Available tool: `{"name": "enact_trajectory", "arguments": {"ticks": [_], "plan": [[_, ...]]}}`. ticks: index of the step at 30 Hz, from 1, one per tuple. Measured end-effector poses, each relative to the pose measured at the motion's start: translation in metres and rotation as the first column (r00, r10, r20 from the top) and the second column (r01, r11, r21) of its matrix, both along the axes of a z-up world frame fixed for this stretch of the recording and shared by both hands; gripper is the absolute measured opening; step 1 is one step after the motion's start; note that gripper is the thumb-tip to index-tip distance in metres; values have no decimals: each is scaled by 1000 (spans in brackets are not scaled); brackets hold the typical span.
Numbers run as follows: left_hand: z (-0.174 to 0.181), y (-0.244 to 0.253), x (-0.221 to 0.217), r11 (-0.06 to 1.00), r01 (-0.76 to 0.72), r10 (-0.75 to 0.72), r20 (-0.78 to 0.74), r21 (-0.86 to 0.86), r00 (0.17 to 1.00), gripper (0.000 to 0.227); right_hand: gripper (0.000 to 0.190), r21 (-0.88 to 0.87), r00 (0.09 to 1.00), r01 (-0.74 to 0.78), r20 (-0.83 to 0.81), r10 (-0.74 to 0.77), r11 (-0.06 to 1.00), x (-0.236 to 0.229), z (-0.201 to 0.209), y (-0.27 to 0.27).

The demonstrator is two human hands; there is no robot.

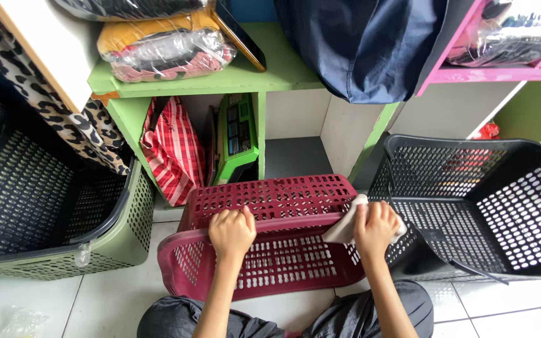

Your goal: The person sits on the floor and wipes the inside and outside of a maroon plastic basket with a white cloth. They rotate the basket to clean different sides and the bottom, then place it upright.

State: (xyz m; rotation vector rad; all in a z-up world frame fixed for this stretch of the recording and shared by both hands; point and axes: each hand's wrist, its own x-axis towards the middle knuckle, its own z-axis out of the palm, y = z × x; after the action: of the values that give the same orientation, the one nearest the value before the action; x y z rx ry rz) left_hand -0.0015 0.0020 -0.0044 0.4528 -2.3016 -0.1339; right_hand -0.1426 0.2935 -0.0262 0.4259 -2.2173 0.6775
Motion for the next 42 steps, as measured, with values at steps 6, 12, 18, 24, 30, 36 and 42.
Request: {"name": "enact_trajectory", "arguments": {"ticks": [6, 12, 18, 24, 30, 36, 42], "plan": [[0, 12, 4, 999, 21, -26, -106, -49, 994, 45, 30, 218, 962, -270, 84, 258, 938, 69, 13, -100], [4, 5, 16, 998, 44, -51, -146, -50, 988, 39, 24, 202, 914, -405, 81, 397, 892, 116, 26, -158], [6, 4, 11, 980, 180, -187, -84, -89, 979, 41, 35, 307, 893, -389, -108, 437, 869, 74, 23, -118], [6, 6, 8, 967, 226, -239, -120, -116, 964, 37, 18, 307, 955, -246, -88, 284, 919, 38, 20, -37], [2, 10, 2, 970, 229, -237, -131, -77, 963, 34, 19, 281, 963, -142, -183, 198, 949, 25, 10, -5], [9, 15, 2, 975, 210, -217, -112, -67, 970, 36, 19, 220, 975, -78, -188, 121, 972, 6, 3, 19], [13, 22, 3, 974, 207, -215, -95, -89, 972, 31, 28, 121, 990, -73, -110, 86, 990, -3, -2, 38]]}}
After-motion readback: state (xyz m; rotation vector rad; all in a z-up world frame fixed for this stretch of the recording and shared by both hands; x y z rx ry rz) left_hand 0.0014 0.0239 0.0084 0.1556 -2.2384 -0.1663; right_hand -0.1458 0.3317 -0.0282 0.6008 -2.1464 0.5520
